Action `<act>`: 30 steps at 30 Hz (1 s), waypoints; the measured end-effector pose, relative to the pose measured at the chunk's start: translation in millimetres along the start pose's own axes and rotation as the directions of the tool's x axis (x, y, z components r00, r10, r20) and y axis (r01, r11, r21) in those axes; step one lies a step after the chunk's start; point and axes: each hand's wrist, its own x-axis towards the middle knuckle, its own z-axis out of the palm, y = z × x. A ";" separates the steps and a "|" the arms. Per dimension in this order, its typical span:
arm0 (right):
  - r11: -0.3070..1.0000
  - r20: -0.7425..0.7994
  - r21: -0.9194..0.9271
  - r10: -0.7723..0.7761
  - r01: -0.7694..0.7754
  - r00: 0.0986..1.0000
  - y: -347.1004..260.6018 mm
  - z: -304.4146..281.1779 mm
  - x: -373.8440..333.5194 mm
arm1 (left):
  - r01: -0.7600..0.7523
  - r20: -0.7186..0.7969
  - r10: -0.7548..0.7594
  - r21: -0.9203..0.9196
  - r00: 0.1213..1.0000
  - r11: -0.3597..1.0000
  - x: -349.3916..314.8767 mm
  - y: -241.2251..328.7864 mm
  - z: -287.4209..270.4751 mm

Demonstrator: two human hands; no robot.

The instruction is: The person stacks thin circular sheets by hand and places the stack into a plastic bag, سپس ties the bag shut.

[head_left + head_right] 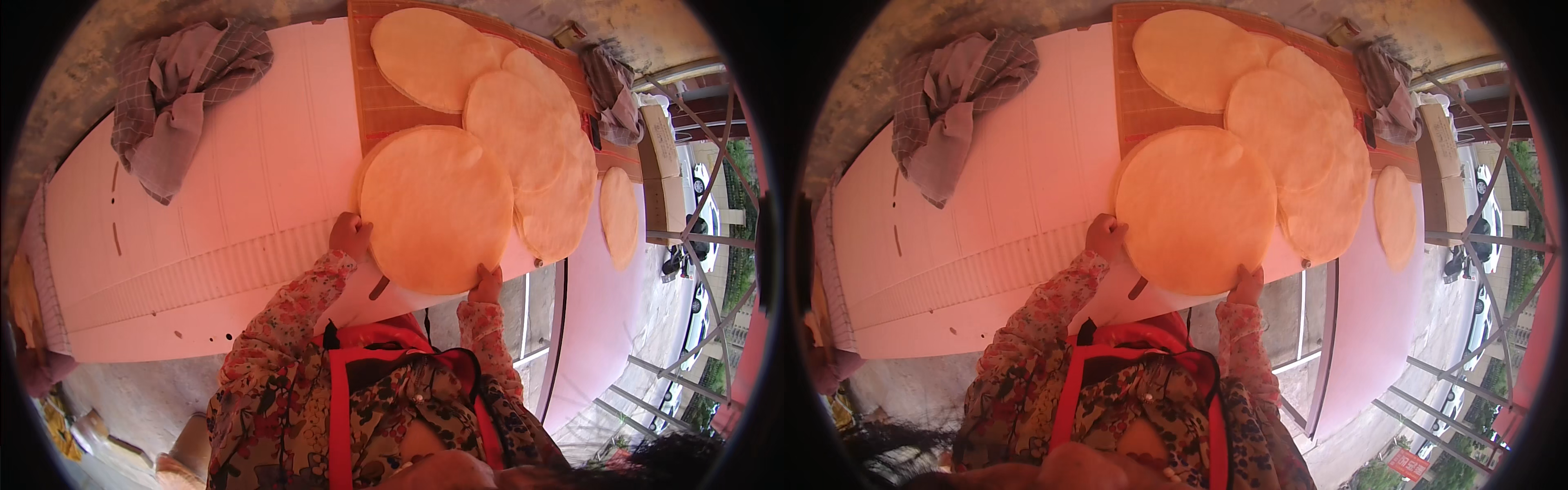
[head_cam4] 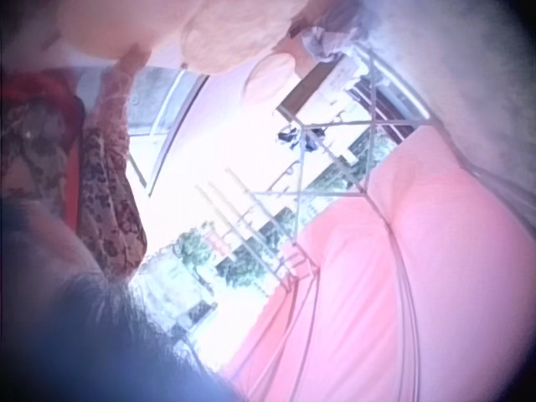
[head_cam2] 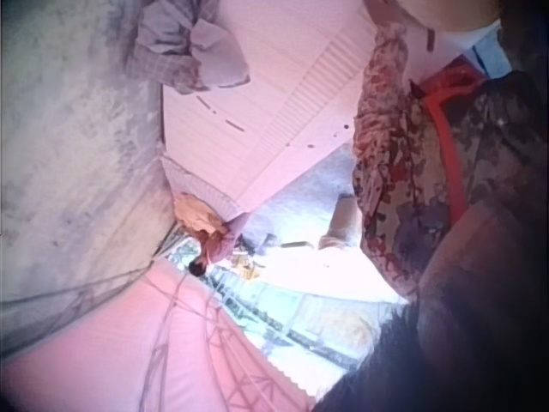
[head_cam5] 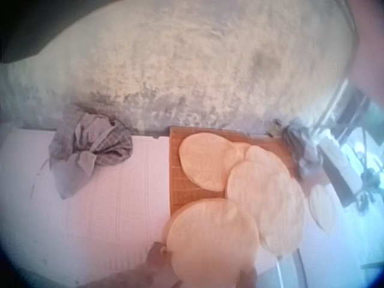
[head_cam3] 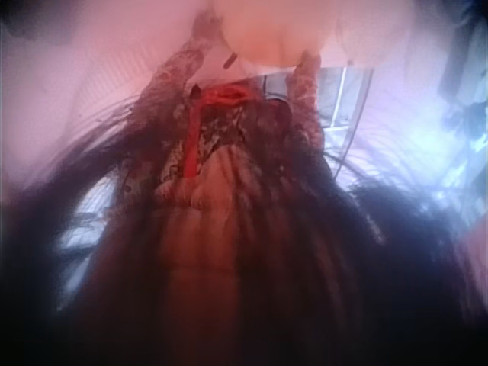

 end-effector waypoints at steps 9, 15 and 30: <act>0.996 -0.030 -0.053 -0.073 0.072 0.997 6.8 13.4 -9.7 | -0.272 -0.252 0.331 0.241 0.909 0.932 13.6 -9.8 11.2; 0.989 -0.070 -0.146 -0.035 0.025 0.997 16.4 3.5 1.1 | 0.033 -0.167 -0.015 0.103 0.986 0.994 18.0 -3.8 6.0; 0.997 -0.169 -0.045 -0.069 0.062 0.983 17.0 11.2 -7.4 | 0.576 0.523 -0.278 -0.584 0.806 0.572 34.7 0.5 -21.3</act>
